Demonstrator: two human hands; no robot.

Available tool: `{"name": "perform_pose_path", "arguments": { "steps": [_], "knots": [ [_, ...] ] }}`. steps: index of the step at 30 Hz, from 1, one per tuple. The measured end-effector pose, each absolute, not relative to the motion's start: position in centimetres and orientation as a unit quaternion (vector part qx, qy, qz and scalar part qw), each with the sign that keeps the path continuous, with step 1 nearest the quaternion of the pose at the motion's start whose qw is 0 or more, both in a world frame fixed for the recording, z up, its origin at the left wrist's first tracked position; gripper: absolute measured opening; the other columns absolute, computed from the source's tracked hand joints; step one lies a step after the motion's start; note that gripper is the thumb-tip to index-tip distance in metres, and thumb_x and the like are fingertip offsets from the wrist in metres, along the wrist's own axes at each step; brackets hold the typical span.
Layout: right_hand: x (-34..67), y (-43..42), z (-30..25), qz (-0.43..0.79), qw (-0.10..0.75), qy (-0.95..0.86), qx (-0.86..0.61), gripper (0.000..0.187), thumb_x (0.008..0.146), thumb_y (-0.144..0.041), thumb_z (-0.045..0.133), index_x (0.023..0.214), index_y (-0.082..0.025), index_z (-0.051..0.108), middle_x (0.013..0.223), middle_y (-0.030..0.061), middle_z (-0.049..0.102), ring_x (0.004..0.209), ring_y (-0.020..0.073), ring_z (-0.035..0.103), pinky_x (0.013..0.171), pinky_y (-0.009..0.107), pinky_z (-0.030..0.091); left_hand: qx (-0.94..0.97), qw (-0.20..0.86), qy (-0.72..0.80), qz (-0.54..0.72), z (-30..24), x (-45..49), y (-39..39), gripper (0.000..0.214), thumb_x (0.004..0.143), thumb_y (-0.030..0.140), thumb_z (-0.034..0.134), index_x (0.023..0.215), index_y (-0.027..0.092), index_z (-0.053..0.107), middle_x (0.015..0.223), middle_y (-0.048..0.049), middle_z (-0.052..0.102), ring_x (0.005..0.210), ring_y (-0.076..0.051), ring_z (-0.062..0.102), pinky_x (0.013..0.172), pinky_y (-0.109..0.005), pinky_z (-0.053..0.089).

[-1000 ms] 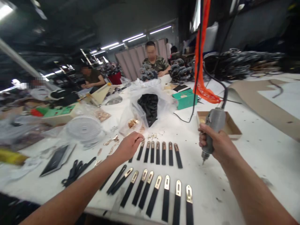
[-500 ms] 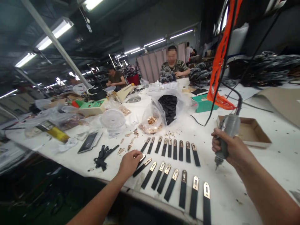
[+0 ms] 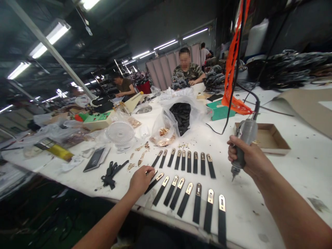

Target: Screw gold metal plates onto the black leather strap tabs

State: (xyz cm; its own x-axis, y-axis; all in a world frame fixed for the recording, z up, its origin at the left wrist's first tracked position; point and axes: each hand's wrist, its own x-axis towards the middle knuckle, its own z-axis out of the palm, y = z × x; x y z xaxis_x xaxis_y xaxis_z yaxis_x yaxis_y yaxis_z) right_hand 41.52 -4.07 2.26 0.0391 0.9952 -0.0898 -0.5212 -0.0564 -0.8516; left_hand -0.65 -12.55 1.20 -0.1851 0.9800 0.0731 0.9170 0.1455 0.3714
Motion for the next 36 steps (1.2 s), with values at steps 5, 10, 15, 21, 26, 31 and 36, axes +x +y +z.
{"name": "perform_pose_path", "arguments": {
  "steps": [5, 10, 15, 21, 26, 31, 36],
  "knots": [
    [41.4, -4.1, 2.3, 0.619, 0.614, -0.313, -0.378, 0.044, 0.071, -0.051, 0.097, 0.081, -0.017, 0.07, 0.055, -0.0041, 0.051, 0.045, 0.0099, 0.047, 0.04, 0.023, 0.047, 0.65, 0.09, 0.737, 0.161, 1.4, -0.7, -12.5, 0.02, 0.098, 0.032, 0.059, 0.093, 0.024, 0.077, 0.103, -0.0041, 0.079, 0.103, -0.024, 0.073, 0.098, -0.036, 0.053],
    [41.4, -4.3, 2.6, 0.62, 0.612, -0.312, -0.38, 0.045, 0.07, -0.051, 0.097, 0.081, -0.017, 0.07, 0.056, -0.0041, 0.051, 0.045, 0.0095, 0.047, 0.04, 0.023, 0.047, 0.654, 0.086, 0.735, 0.155, 1.3, -0.8, -12.6, 0.021, 0.098, 0.032, 0.057, 0.094, 0.025, 0.076, 0.103, -0.004, 0.078, 0.101, -0.024, 0.073, 0.098, -0.037, 0.054],
    [41.3, -4.2, 2.6, 0.621, 0.611, -0.311, -0.38, 0.046, 0.07, -0.051, 0.097, 0.081, -0.017, 0.069, 0.056, -0.0045, 0.051, 0.044, 0.0095, 0.047, 0.041, 0.023, 0.047, 0.66, 0.078, 0.731, 0.154, 1.2, -0.7, -12.6, 0.024, 0.098, 0.035, 0.055, 0.093, 0.025, 0.075, 0.102, -0.0042, 0.077, 0.1, -0.024, 0.072, 0.098, -0.037, 0.054],
    [41.0, -4.3, 3.3, 0.624, 0.616, -0.307, -0.37, 0.05, 0.069, -0.054, 0.097, 0.083, -0.018, 0.065, 0.055, -0.0066, 0.051, 0.043, 0.0092, 0.047, 0.042, 0.023, 0.046, 0.668, 0.041, 0.715, 0.204, 2.2, -1.0, -12.7, 0.032, 0.097, 0.044, 0.049, 0.103, 0.024, 0.073, 0.106, -0.0076, 0.076, 0.098, -0.027, 0.07, 0.093, -0.041, 0.054],
    [39.1, -4.7, 5.1, 0.617, 0.647, -0.276, -0.354, 0.055, 0.065, -0.057, 0.098, 0.081, -0.019, 0.062, 0.055, -0.0075, 0.051, 0.043, 0.0082, 0.046, 0.043, 0.023, 0.047, 0.682, 0.05, 0.681, 0.263, 3.5, 0.9, -14.0, 0.034, 0.093, 0.056, 0.059, 0.103, 0.028, 0.076, 0.094, -0.0007, 0.075, 0.071, -0.02, 0.065, 0.074, -0.033, 0.055],
    [34.7, -6.8, 8.4, 0.616, 0.676, -0.251, -0.317, 0.057, 0.062, -0.061, 0.097, 0.08, -0.02, 0.061, 0.053, -0.0099, 0.047, 0.043, 0.0073, 0.043, 0.042, 0.022, 0.046, 0.704, 0.161, 0.613, 0.32, 4.8, 6.7, -16.3, 0.026, 0.092, 0.049, 0.067, 0.099, 0.027, 0.079, 0.085, 0.0006, 0.072, 0.067, -0.017, 0.062, 0.065, -0.028, 0.051],
    [29.3, -9.5, 10.9, 0.624, 0.68, -0.243, -0.3, 0.054, 0.063, -0.055, 0.099, 0.079, -0.02, 0.062, 0.053, -0.0102, 0.047, 0.042, 0.0068, 0.045, 0.044, 0.021, 0.046, 0.691, 0.234, 0.576, 0.367, 4.8, 10.2, -17.9, 0.015, 0.084, 0.034, 0.079, 0.096, 0.025, 0.08, 0.085, 0.0005, 0.073, 0.066, -0.015, 0.06, 0.063, -0.027, 0.046]
  ]
}}
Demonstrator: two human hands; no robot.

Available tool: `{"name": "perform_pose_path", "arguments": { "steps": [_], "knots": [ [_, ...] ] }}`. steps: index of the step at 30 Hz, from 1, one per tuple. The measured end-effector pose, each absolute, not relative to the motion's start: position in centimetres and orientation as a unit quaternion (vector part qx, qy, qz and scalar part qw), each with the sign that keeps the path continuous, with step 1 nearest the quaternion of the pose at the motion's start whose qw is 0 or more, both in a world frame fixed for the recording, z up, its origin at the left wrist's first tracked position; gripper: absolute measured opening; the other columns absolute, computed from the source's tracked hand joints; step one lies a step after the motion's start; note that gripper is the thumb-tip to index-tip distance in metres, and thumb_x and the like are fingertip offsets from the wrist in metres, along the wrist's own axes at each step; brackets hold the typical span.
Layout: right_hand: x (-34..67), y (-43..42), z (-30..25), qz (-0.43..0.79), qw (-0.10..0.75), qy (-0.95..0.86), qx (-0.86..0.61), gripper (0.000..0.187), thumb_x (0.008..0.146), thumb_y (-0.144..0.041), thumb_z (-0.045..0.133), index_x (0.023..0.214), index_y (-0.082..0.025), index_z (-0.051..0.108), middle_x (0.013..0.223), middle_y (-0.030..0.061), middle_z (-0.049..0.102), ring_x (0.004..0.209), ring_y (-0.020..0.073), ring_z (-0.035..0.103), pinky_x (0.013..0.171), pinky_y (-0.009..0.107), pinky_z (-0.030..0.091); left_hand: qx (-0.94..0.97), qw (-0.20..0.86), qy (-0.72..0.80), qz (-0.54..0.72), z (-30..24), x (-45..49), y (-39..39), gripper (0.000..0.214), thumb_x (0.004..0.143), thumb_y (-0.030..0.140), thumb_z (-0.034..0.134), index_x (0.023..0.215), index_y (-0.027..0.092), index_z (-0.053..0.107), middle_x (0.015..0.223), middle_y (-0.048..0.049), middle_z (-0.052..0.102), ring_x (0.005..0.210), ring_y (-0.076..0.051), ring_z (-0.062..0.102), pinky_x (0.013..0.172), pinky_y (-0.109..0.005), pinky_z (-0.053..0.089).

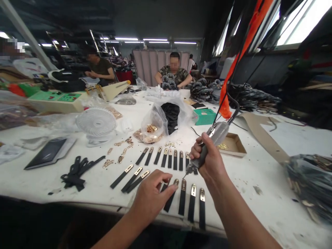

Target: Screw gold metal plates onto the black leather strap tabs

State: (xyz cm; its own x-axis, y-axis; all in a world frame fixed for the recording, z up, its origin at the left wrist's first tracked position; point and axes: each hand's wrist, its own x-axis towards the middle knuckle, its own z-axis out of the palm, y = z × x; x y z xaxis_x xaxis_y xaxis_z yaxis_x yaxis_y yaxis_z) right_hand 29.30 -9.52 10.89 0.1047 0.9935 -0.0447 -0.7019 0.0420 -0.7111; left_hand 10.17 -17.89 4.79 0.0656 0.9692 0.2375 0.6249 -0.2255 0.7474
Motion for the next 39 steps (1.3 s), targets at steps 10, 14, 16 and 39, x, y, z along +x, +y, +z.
{"name": "perform_pose_path", "arguments": {
  "steps": [10, 14, 16, 39],
  "knots": [
    [22.9, -12.2, 11.6, 0.627, 0.655, -0.265, -0.327, 0.054, 0.061, -0.055, 0.1, 0.078, -0.018, 0.064, 0.054, -0.0094, 0.049, 0.043, 0.0067, 0.045, 0.044, 0.021, 0.046, 0.687, 0.252, 0.504, 0.459, 3.1, 7.6, -18.9, 0.009, 0.087, 0.016, 0.079, 0.089, 0.024, 0.082, 0.089, -0.002, 0.076, 0.086, -0.018, 0.072, 0.082, -0.028, 0.053],
    [21.6, -12.5, 11.5, 0.622, 0.651, -0.275, -0.336, 0.056, 0.064, -0.059, 0.098, 0.079, -0.018, 0.063, 0.054, -0.0097, 0.048, 0.043, 0.0066, 0.044, 0.044, 0.02, 0.045, 0.703, 0.239, 0.471, 0.476, 2.8, 6.7, -19.1, 0.01, 0.09, 0.014, 0.077, 0.089, 0.023, 0.082, 0.087, -0.0027, 0.076, 0.083, -0.017, 0.072, 0.08, -0.026, 0.053],
    [21.3, -12.6, 11.5, 0.619, 0.652, -0.278, -0.337, 0.056, 0.064, -0.06, 0.097, 0.079, -0.018, 0.063, 0.054, -0.0096, 0.048, 0.043, 0.0066, 0.044, 0.044, 0.021, 0.045, 0.707, 0.231, 0.458, 0.488, 2.7, 6.3, -19.2, 0.01, 0.091, 0.014, 0.076, 0.088, 0.022, 0.082, 0.086, -0.0029, 0.075, 0.081, -0.016, 0.072, 0.079, -0.026, 0.053],
    [20.3, -14.9, 12.2, 0.557, 0.723, -0.289, -0.288, 0.04, 0.08, -0.05, 0.089, 0.08, -0.02, 0.062, 0.058, -0.0092, 0.049, 0.046, 0.0067, 0.045, 0.051, 0.022, 0.045, 0.245, 0.711, 0.422, 0.506, 2.3, 7.9, -20.9, 0.063, 0.063, 0.071, 0.093, 0.072, 0.015, 0.066, 0.048, 0.008, 0.042, 0.044, -0.002, 0.023, 0.046, -0.02, 0.011]
  ]
}}
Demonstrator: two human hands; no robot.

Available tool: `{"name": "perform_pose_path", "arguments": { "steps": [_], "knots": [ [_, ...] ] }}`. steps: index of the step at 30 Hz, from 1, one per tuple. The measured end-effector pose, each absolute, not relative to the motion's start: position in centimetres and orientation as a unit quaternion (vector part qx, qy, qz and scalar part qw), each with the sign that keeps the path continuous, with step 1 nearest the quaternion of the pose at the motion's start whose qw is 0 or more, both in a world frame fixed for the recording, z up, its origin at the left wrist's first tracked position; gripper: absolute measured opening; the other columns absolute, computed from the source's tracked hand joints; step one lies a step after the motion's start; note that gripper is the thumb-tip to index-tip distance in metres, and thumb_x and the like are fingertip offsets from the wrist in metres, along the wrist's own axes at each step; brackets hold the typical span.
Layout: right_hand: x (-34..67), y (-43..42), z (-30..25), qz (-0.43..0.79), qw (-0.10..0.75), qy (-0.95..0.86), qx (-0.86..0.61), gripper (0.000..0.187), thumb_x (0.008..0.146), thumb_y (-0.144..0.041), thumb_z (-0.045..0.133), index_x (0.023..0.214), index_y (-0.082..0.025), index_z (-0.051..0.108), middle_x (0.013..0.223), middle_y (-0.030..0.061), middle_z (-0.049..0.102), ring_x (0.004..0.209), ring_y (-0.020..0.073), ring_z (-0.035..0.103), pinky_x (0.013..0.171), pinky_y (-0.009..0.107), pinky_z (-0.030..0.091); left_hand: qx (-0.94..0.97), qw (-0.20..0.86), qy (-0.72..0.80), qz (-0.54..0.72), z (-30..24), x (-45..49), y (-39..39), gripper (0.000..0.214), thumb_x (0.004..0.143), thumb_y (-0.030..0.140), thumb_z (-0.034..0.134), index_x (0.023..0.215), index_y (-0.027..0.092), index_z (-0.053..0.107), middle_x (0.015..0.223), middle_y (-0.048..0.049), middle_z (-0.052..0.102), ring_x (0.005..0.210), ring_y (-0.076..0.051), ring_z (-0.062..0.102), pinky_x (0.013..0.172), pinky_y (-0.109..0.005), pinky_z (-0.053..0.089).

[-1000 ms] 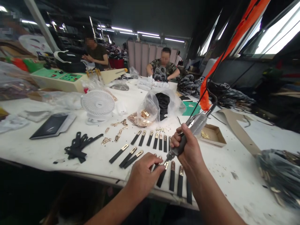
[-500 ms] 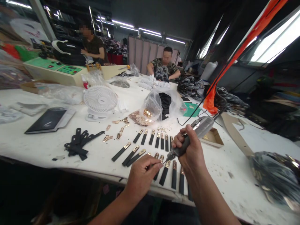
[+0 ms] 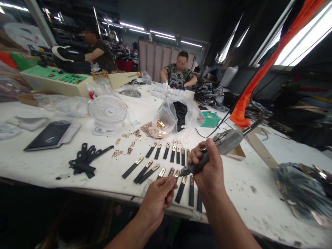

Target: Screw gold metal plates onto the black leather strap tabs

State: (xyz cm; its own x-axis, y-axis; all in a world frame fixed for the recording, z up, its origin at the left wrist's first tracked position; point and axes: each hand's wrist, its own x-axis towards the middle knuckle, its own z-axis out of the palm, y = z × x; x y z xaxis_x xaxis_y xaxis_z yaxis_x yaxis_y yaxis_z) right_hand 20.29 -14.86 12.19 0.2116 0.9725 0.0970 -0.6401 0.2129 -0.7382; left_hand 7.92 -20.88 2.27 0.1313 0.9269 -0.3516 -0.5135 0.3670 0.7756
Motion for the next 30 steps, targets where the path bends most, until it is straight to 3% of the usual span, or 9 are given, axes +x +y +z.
{"name": "perform_pose_path", "arguments": {
  "steps": [8, 11, 14, 17, 20, 22, 25, 30],
  "knots": [
    [20.0, -15.2, 11.9, 0.547, 0.716, -0.314, -0.3, 0.039, 0.082, -0.052, 0.086, 0.08, -0.021, 0.062, 0.058, -0.0087, 0.049, 0.045, 0.0078, 0.046, 0.05, 0.024, 0.046, 0.256, 0.709, 0.424, 0.503, 1.8, 8.1, -21.2, 0.063, 0.069, 0.073, 0.088, 0.074, 0.014, 0.067, 0.049, 0.0084, 0.041, 0.044, -0.002, 0.025, 0.045, -0.019, 0.012],
    [19.9, -15.0, 11.9, 0.54, 0.714, -0.324, -0.306, 0.04, 0.081, -0.052, 0.087, 0.079, -0.021, 0.062, 0.058, -0.0086, 0.048, 0.045, 0.0081, 0.046, 0.05, 0.024, 0.047, 0.279, 0.671, 0.451, 0.518, 1.6, 7.3, -21.1, 0.063, 0.076, 0.076, 0.08, 0.086, 0.014, 0.074, 0.063, 0.0031, 0.055, 0.047, -0.004, 0.031, 0.045, -0.019, 0.015],
    [19.8, -14.6, 12.0, 0.538, 0.714, -0.331, -0.303, 0.039, 0.082, -0.051, 0.087, 0.079, -0.021, 0.063, 0.057, -0.0085, 0.048, 0.046, 0.0081, 0.047, 0.05, 0.024, 0.048, 0.374, 0.566, 0.515, 0.523, 1.4, 5.0, -20.7, 0.056, 0.084, 0.072, 0.075, 0.096, 0.017, 0.079, 0.077, -0.0019, 0.068, 0.051, -0.008, 0.043, 0.047, -0.021, 0.029],
    [19.1, -13.9, 12.2, 0.538, 0.711, -0.338, -0.301, 0.038, 0.082, -0.05, 0.087, 0.079, -0.021, 0.063, 0.057, -0.0083, 0.049, 0.045, 0.0081, 0.047, 0.05, 0.024, 0.049, 0.538, 0.363, 0.579, 0.494, 1.0, 1.6, -19.7, 0.031, 0.091, 0.051, 0.075, 0.095, 0.022, 0.082, 0.084, -0.0025, 0.074, 0.068, -0.015, 0.062, 0.064, -0.027, 0.049],
    [17.5, -13.0, 12.1, 0.537, 0.703, -0.35, -0.309, 0.04, 0.08, -0.051, 0.088, 0.078, -0.021, 0.063, 0.057, -0.0079, 0.05, 0.045, 0.0088, 0.048, 0.049, 0.024, 0.048, 0.642, 0.151, 0.613, 0.435, 0.3, -1.1, -18.2, 0.014, 0.094, 0.036, 0.071, 0.097, 0.026, 0.082, 0.098, -0.002, 0.078, 0.091, -0.02, 0.073, 0.082, -0.03, 0.055],
    [16.3, -12.1, 11.8, 0.539, 0.695, -0.359, -0.312, 0.039, 0.08, -0.05, 0.088, 0.078, -0.021, 0.063, 0.056, -0.0075, 0.05, 0.045, 0.0094, 0.048, 0.048, 0.025, 0.048, 0.673, 0.061, 0.633, 0.378, -0.2, -2.1, -17.2, 0.012, 0.095, 0.03, 0.072, 0.102, 0.027, 0.081, 0.109, -0.0031, 0.079, 0.102, -0.022, 0.074, 0.086, -0.031, 0.055],
    [14.5, -10.6, 10.9, 0.546, 0.678, -0.376, -0.318, 0.038, 0.082, -0.05, 0.087, 0.077, -0.021, 0.063, 0.055, -0.0065, 0.052, 0.046, 0.0109, 0.05, 0.049, 0.027, 0.051, 0.698, 0.001, 0.647, 0.307, -0.8, -2.3, -16.0, 0.013, 0.098, 0.027, 0.071, 0.105, 0.027, 0.081, 0.114, -0.0036, 0.079, 0.103, -0.022, 0.073, 0.081, -0.03, 0.054],
    [12.4, -8.0, 8.9, 0.528, 0.651, -0.406, -0.365, 0.041, 0.08, -0.053, 0.087, 0.074, -0.021, 0.063, 0.056, -0.004, 0.055, 0.045, 0.0133, 0.054, 0.043, 0.027, 0.05, 0.716, 0.013, 0.65, 0.255, -1.4, -2.0, -15.0, 0.011, 0.101, 0.027, 0.069, 0.101, 0.027, 0.08, 0.102, -0.0016, 0.078, 0.097, -0.021, 0.072, 0.073, -0.03, 0.05]
  ]
}}
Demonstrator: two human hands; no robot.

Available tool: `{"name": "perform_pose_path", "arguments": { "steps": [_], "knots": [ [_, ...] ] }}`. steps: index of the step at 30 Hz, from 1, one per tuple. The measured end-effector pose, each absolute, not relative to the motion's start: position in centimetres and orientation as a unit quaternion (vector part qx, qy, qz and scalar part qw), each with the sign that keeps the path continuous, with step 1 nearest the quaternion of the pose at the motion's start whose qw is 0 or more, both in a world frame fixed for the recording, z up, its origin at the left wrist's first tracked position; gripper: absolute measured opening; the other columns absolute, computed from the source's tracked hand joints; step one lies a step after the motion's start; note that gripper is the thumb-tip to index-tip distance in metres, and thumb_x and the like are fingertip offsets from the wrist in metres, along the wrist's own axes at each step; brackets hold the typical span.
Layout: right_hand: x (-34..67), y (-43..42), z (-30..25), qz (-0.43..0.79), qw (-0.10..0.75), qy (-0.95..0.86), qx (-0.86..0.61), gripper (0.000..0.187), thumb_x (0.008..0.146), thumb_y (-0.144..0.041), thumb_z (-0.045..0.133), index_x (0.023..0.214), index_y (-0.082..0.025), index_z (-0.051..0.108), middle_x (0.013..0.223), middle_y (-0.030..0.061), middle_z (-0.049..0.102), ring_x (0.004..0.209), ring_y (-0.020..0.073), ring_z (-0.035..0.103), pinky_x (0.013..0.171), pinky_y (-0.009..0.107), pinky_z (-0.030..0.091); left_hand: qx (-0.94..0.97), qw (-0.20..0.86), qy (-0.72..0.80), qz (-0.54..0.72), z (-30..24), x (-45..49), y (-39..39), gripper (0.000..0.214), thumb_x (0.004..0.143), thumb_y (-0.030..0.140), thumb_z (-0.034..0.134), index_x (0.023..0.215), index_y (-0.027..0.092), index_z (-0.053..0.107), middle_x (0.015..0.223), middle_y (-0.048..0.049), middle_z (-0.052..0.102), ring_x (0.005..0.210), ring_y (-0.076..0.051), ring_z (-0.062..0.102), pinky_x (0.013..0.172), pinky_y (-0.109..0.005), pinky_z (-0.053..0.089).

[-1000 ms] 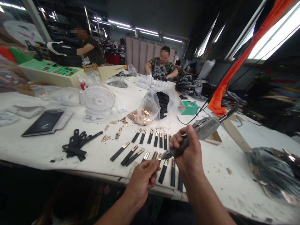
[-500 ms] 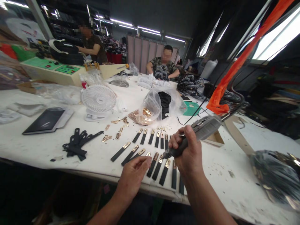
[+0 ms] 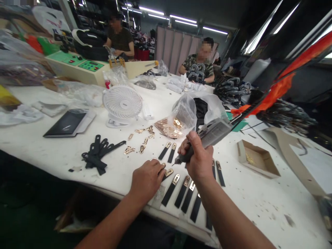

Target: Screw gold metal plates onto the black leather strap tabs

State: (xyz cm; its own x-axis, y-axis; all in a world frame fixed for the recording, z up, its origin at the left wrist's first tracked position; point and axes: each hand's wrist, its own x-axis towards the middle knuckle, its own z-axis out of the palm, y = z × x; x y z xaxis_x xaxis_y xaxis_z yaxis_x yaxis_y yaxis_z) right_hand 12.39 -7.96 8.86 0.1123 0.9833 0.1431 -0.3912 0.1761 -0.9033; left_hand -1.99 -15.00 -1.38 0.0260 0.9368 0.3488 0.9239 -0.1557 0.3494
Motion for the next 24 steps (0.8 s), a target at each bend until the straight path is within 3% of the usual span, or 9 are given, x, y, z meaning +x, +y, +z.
{"name": "perform_pose_path", "arguments": {
  "steps": [6, 24],
  "knots": [
    [10.8, -6.1, 6.9, 0.559, 0.594, -0.433, -0.385, 0.048, 0.079, -0.061, 0.086, 0.07, -0.021, 0.061, 0.051, -0.0035, 0.057, 0.034, 0.0117, 0.048, 0.029, 0.025, 0.038, 0.714, 0.034, 0.646, 0.269, -1.8, -2.1, -14.7, 0.009, 0.099, 0.025, 0.071, 0.095, 0.026, 0.079, 0.099, -0.0015, 0.077, 0.094, -0.02, 0.071, 0.073, -0.029, 0.049],
    [9.7, -5.4, 3.9, 0.551, 0.55, -0.482, -0.402, 0.047, 0.084, -0.058, 0.083, 0.066, -0.019, 0.062, 0.047, -0.0016, 0.06, 0.033, 0.0111, 0.049, 0.032, 0.023, 0.04, 0.705, 0.026, 0.646, 0.291, -2.4, -1.9, -14.8, 0.011, 0.098, 0.022, 0.069, 0.092, 0.025, 0.078, 0.099, -0.0029, 0.078, 0.092, -0.02, 0.071, 0.073, -0.031, 0.051]
  ]
}}
